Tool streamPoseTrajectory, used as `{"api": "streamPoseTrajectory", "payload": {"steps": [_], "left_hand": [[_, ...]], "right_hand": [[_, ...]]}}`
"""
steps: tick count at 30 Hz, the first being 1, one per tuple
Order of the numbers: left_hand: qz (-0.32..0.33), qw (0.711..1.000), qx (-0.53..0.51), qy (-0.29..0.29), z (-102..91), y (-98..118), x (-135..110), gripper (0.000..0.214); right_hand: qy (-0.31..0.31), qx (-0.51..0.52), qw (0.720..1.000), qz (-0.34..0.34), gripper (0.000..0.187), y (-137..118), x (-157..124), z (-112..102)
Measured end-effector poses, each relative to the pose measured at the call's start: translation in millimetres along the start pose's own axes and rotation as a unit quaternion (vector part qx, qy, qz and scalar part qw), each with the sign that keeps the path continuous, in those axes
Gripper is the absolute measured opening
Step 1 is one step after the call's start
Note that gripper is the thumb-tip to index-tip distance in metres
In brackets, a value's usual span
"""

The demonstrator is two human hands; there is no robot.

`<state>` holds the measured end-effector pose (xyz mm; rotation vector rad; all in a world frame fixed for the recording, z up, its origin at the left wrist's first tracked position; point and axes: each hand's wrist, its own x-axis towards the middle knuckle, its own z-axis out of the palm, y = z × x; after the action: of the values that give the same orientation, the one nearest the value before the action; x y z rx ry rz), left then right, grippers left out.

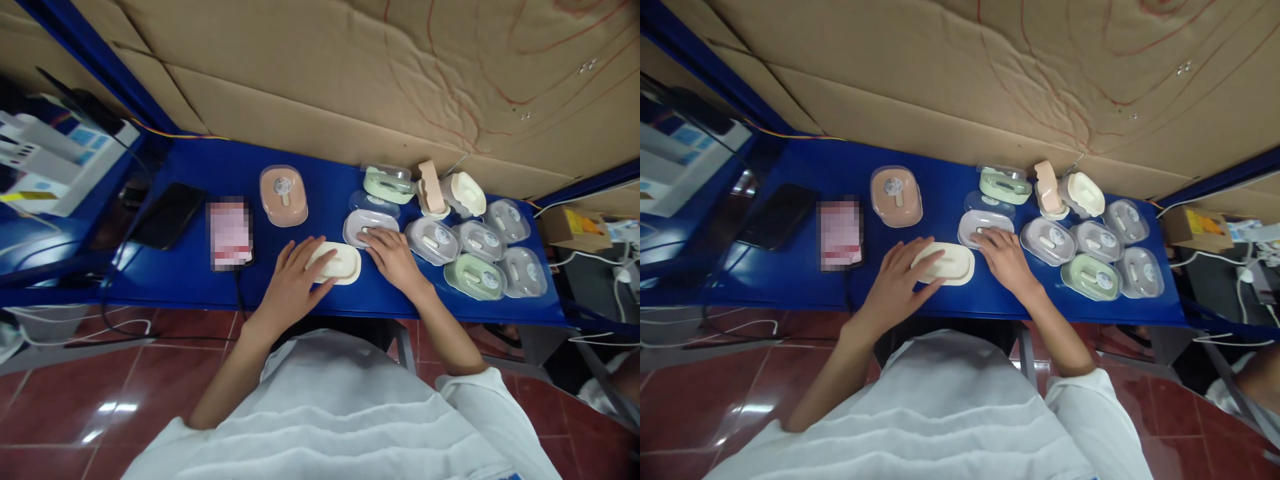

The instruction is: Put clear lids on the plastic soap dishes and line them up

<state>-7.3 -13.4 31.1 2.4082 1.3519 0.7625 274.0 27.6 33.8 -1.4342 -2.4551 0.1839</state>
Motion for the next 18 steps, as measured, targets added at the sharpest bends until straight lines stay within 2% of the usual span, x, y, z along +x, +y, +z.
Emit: {"api": "streamPoseTrajectory", "payload": {"steps": [3, 7, 9, 11, 14, 16, 18], "left_hand": [[0.002, 0.999, 0.009, -0.038, 7.4, 2.1, -21.1, 0.040], [0.010, 0.999, -0.010, -0.046, 9.9, -2.1, -37.3, 0.021], [0.025, 0.998, -0.024, -0.053, 8.7, -2.5, -41.8, 0.022], [0.046, 0.997, -0.040, -0.055, 9.1, -2.1, -46.2, 0.029], [0.055, 0.997, -0.053, -0.004, 13.7, -2.7, -54.0, 0.043], [0.045, 0.997, -0.048, 0.047, 16.8, -4.4, -57.9, 0.050], [0.046, 0.996, -0.033, 0.064, 17.6, -6.0, -59.0, 0.054]], "right_hand": [[0.001, 0.014, 1.000, 0.001, 0.041, 2.2, 3.7, -3.7], [0.048, 0.019, 0.998, 0.025, 0.046, -0.4, 7.7, -9.3], [0.070, 0.020, 0.997, 0.023, 0.046, -9.4, 1.8, -11.6], [0.070, 0.015, 0.997, -0.007, 0.044, -23.1, -11.2, -11.5], [0.049, 0.001, 0.996, -0.076, 0.045, -45.5, -37.9, -4.4], [0.027, -0.007, 0.994, -0.102, 0.049, -57.2, -54.0, 3.6], [0.000, -0.011, 0.993, -0.117, 0.051, -65.2, -64.6, 11.9]]}}
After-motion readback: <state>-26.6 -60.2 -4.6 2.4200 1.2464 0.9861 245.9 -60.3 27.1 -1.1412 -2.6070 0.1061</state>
